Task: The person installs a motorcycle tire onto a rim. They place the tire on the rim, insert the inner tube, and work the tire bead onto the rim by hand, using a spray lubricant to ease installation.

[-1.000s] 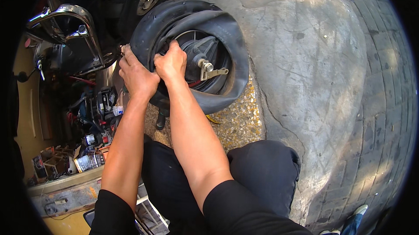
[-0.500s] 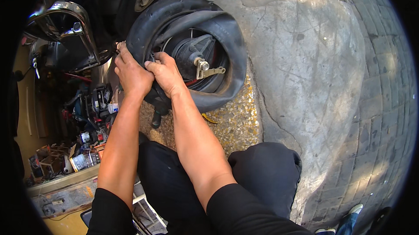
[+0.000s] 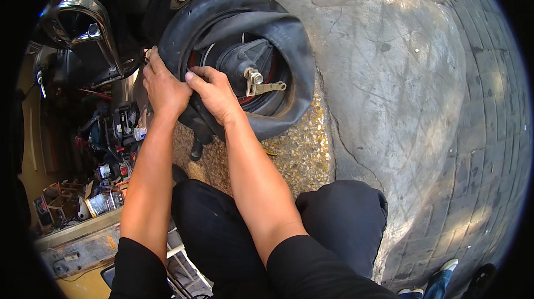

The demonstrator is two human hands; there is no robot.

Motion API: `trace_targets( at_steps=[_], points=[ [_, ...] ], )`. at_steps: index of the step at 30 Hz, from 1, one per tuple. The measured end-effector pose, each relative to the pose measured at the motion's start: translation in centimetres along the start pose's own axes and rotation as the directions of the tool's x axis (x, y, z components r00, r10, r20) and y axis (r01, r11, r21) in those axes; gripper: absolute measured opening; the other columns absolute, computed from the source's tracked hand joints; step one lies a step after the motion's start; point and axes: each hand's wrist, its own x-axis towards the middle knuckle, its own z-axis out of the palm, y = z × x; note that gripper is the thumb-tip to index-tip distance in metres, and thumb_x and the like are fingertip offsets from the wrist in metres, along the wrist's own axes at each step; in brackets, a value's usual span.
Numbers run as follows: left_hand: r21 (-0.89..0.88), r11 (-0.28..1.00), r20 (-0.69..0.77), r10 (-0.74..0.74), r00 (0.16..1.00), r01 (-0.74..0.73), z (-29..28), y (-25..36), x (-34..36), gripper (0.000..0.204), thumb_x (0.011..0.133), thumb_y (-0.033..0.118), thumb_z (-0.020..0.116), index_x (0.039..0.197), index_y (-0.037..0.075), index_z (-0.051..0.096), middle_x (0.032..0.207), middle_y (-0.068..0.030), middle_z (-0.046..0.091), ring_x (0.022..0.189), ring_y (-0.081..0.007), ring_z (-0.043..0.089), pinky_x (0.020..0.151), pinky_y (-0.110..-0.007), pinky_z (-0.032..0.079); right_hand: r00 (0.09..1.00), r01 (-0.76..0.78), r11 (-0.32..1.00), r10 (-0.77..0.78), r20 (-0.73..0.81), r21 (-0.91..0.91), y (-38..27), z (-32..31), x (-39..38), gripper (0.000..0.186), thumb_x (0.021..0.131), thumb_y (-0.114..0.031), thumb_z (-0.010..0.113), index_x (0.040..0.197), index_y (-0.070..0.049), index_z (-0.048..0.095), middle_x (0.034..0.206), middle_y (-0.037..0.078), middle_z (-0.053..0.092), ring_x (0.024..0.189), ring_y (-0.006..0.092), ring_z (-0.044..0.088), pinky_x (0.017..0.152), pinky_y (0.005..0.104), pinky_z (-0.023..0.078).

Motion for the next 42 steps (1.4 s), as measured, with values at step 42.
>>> trace_targets(
  at_steps=[42],
  points=[
    [-0.419,0.898,-0.127,0.090,0.988,-0.136,9.5,-9.9,4.5,0.100,0.073,0.016,0.080,0.159,0.021,0.030,0.143,-0.0227,0.050,0.132,-0.0474,0.049,0.111,-0.052,0.044,0.998,-0.022,-0.466,-0.068,0.011,-0.884,7.3,-7.5,-9.9,0.072,0.079,-0.019,0.070,0.146,0.001,0.050,0.142,0.020,0.055,0.135,0.0361,0.048,0.116,0.0577,0.029]
  ],
)
